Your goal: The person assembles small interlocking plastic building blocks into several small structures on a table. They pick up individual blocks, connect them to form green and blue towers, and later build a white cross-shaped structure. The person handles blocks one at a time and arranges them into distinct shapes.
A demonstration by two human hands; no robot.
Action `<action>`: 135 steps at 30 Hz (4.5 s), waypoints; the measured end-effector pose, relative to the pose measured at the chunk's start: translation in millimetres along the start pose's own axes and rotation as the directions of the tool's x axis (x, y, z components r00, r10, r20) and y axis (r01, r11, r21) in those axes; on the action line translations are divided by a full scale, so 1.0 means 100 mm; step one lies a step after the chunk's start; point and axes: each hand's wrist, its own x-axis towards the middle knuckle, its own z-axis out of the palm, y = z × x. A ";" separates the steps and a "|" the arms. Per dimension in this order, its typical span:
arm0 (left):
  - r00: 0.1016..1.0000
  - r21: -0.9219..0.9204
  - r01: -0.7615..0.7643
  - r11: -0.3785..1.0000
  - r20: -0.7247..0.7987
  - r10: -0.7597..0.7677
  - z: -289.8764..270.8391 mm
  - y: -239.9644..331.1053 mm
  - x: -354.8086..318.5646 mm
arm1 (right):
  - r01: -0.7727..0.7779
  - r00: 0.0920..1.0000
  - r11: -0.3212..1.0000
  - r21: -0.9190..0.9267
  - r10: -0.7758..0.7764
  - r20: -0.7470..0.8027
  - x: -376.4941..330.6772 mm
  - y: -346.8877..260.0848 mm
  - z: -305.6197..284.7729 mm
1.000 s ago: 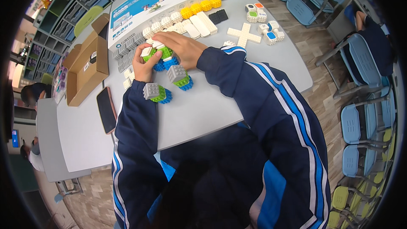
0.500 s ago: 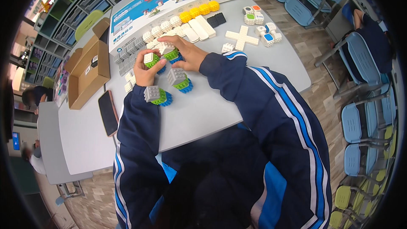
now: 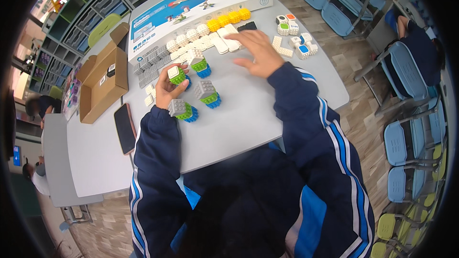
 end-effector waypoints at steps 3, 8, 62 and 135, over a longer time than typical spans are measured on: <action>1.000 0.000 0.020 1.000 -0.011 -0.020 -0.01 -0.01 0.00 | -0.142 0.982 0.979 -0.143 0.158 0.105 -0.23 0.16 -0.08; 0.999 0.007 0.045 0.999 -0.015 -0.045 -0.01 -0.02 0.01 | -0.238 0.955 0.961 -0.139 0.258 0.149 -0.34 0.32 -0.05; 0.990 -0.079 0.132 0.988 -0.031 -0.134 -0.06 -0.02 -0.01 | 0.211 0.946 0.962 -0.174 -0.156 0.282 1.03 -0.92 0.51; 0.972 0.092 -0.201 0.975 -0.107 0.210 0.08 0.07 -0.01 | -0.248 0.721 0.958 -0.147 0.283 0.633 1.01 0.02 -0.18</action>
